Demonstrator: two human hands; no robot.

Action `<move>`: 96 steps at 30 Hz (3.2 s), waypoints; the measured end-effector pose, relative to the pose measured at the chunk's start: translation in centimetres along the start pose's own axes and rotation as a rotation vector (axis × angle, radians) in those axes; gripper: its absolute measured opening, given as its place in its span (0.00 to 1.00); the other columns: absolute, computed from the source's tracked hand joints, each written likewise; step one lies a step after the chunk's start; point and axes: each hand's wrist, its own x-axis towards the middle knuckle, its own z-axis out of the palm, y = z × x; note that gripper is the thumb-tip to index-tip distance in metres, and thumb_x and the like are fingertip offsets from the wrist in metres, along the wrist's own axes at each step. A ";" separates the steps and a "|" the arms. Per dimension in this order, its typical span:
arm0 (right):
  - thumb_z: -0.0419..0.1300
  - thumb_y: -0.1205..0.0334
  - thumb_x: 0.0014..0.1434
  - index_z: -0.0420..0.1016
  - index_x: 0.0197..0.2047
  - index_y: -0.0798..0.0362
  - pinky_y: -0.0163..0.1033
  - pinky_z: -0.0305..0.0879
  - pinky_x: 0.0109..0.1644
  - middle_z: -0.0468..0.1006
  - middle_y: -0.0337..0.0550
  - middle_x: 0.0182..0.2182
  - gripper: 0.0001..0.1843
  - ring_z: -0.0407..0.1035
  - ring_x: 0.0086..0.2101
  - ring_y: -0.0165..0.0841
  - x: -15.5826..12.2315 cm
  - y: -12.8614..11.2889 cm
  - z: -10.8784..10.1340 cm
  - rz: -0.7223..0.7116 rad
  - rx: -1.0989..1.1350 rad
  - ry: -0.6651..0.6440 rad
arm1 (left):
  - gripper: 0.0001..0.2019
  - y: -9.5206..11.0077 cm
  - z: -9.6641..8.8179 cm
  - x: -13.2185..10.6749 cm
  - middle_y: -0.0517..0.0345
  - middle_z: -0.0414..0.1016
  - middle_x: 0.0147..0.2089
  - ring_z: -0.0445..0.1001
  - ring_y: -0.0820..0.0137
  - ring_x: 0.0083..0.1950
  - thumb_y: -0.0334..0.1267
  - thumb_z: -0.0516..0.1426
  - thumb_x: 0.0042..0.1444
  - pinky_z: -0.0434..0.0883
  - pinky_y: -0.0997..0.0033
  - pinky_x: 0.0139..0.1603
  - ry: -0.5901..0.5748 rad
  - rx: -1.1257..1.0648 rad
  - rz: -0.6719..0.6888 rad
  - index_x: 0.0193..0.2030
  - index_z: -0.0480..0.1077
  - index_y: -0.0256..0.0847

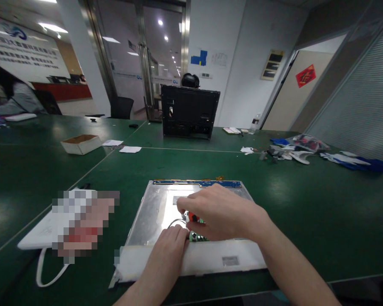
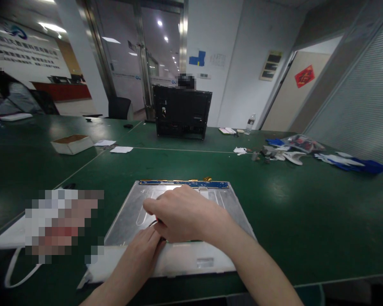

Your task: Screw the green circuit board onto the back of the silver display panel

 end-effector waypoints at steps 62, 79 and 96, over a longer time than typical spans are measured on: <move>0.55 0.60 0.62 0.70 0.41 0.53 0.35 0.50 0.30 0.78 0.43 0.34 0.07 0.69 0.32 0.32 -0.3 -0.1 0.1 -0.015 0.018 -0.007 | 0.06 0.2 -0.1 0.2 0.52 0.74 0.38 0.74 0.58 0.40 0.26 0.53 0.58 0.73 0.56 0.40 0.005 0.105 0.046 0.39 0.68 0.39; 0.56 0.62 0.61 0.70 0.41 0.53 0.36 0.50 0.29 0.79 0.42 0.36 0.06 0.70 0.32 0.32 -0.1 0.0 0.2 0.004 -0.010 0.013 | 0.06 0.3 -0.4 0.2 0.54 0.75 0.37 0.74 0.59 0.40 0.26 0.54 0.58 0.73 0.57 0.40 -0.013 0.086 0.025 0.39 0.69 0.40; 0.56 0.63 0.60 0.69 0.41 0.53 0.36 0.51 0.29 0.79 0.42 0.37 0.06 0.70 0.32 0.32 -0.1 0.4 0.3 -0.001 -0.010 0.003 | 0.06 0.4 -0.6 0.0 0.54 0.73 0.38 0.72 0.61 0.40 0.26 0.53 0.59 0.71 0.59 0.41 -0.043 -0.002 -0.009 0.38 0.68 0.40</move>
